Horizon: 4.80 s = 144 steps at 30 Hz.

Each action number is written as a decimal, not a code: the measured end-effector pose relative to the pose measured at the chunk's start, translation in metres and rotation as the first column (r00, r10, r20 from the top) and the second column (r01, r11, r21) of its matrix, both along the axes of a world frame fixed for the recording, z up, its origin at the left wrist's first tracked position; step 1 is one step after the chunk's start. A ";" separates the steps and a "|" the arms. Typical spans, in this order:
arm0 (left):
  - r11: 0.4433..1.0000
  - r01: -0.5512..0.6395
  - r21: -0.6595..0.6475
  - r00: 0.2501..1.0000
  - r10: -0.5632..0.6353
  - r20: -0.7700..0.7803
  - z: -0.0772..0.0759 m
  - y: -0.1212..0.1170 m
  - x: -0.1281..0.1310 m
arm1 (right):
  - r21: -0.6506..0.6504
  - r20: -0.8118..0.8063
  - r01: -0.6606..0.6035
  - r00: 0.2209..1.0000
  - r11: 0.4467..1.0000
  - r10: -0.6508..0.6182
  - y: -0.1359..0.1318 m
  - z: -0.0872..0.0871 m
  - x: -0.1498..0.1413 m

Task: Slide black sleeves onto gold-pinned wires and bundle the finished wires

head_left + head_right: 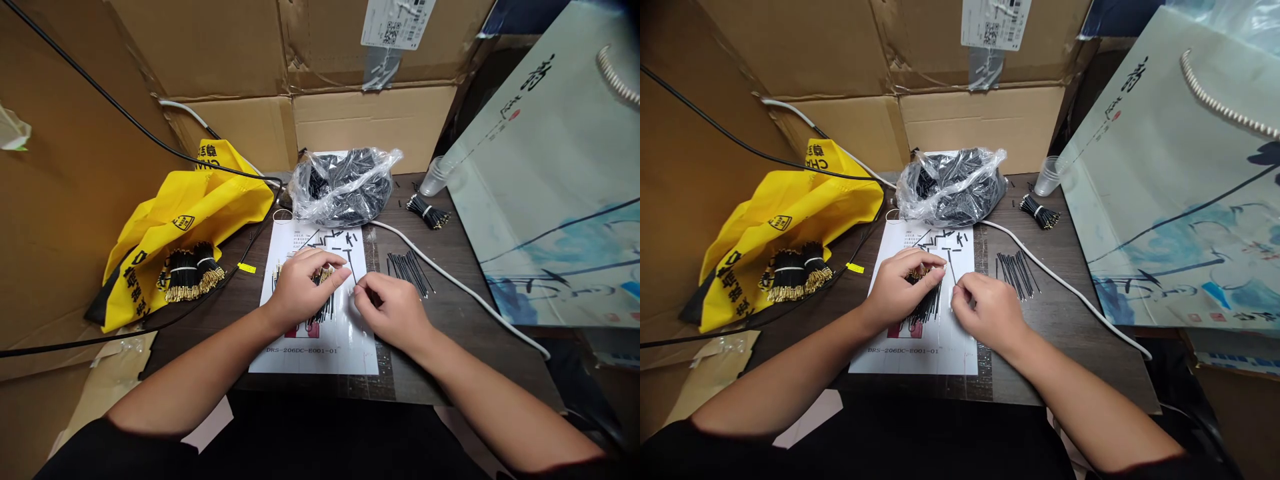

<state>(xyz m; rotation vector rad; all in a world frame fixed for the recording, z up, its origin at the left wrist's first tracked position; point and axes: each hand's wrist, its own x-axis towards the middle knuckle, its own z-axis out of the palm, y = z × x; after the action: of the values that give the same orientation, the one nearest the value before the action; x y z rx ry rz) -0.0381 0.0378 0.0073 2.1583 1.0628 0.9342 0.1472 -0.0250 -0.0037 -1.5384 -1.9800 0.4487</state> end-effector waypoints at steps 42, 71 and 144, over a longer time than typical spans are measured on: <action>0.996 0.077 0.038 0.636 -0.020 -0.771 0.004 0.008 -0.018 | -0.024 0.570 0.035 0.822 0.999 -0.015 0.070 -0.004 -0.001; 0.962 0.189 0.197 0.824 -0.046 -0.565 0.011 0.011 -0.020 | -0.084 0.309 -0.028 0.950 0.996 0.053 0.057 -0.004 -0.004; 0.985 0.136 0.109 0.989 -0.142 0.050 -0.005 -0.003 -0.001 | 0.361 -0.267 0.003 0.959 0.933 0.100 -0.004 -0.010 0.005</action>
<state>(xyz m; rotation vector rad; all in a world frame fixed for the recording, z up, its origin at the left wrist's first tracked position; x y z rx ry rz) -0.0388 0.0345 0.0023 2.2446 0.8403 1.0002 0.1521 -0.0288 -0.0134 -1.1314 -1.7637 0.2860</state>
